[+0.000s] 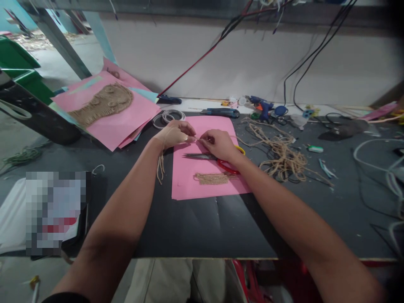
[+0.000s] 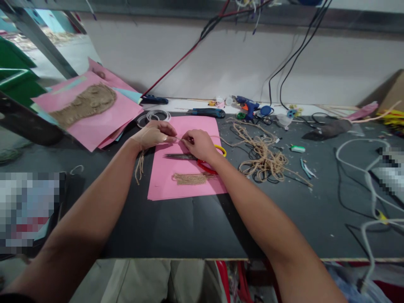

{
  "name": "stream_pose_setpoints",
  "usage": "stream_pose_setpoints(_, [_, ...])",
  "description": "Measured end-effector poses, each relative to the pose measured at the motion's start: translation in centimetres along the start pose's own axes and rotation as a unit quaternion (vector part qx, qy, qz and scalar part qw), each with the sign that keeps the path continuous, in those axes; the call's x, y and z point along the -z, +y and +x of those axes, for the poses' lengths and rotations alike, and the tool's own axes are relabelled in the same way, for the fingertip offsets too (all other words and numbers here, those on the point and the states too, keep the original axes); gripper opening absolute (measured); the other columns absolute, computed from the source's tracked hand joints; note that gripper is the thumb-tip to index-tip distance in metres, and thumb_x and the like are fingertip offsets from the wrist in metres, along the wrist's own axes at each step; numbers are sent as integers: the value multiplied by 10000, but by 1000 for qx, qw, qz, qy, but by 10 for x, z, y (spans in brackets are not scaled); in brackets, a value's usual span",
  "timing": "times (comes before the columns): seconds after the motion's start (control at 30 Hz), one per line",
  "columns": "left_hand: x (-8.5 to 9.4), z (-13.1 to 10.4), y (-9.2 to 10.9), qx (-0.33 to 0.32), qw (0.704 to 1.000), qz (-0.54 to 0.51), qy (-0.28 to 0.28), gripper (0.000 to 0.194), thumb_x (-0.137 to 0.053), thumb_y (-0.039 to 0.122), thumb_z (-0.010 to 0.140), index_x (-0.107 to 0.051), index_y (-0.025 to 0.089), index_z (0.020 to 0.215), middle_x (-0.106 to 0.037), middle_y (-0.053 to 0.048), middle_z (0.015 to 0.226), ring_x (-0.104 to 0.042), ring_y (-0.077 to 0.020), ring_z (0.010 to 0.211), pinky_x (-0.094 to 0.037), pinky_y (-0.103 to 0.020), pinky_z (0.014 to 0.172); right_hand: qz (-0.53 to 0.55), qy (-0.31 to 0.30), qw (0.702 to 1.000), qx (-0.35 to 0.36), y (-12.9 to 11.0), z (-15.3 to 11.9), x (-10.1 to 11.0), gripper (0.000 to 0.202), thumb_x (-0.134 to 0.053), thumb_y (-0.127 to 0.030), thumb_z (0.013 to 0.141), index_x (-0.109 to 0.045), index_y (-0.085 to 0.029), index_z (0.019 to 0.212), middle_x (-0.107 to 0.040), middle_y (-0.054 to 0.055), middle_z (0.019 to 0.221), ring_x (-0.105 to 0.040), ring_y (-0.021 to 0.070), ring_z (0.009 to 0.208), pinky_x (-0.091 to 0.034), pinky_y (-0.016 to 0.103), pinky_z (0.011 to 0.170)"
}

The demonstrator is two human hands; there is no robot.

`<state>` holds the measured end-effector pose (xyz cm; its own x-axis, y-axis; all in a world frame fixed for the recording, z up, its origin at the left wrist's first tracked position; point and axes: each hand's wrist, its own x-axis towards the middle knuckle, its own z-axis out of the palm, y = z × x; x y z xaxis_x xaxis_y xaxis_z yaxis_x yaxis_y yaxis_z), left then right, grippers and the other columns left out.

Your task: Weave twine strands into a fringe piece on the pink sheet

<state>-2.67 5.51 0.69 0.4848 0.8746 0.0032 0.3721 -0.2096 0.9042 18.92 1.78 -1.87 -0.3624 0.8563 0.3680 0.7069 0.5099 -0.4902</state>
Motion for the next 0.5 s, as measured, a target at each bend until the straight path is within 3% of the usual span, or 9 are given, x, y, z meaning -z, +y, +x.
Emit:
stream_pose_setpoints(0.27, [-4, 4, -1, -22, 999, 43, -9, 219, -772, 234, 646, -725, 160, 847, -753, -66, 813, -671, -172, 778, -514, -310, 730, -14, 1, 1000, 3, -2, 1, 1, 126, -639, -198, 898, -761, -168, 904, -740, 65, 841, -602, 184, 738, -411, 305, 698])
stream_pose_setpoints(0.5, [-4, 2, 3, -1, 996, 87, 21, 148, -764, 227, 686, -767, 163, 820, -752, -71, 785, -653, -177, 726, -507, -320, 688, 21, 6, 1000, 3, 0, 0, 0, 142, -648, -194, 899, -782, -172, 941, -772, 62, 869, -646, 181, 754, -445, 298, 710])
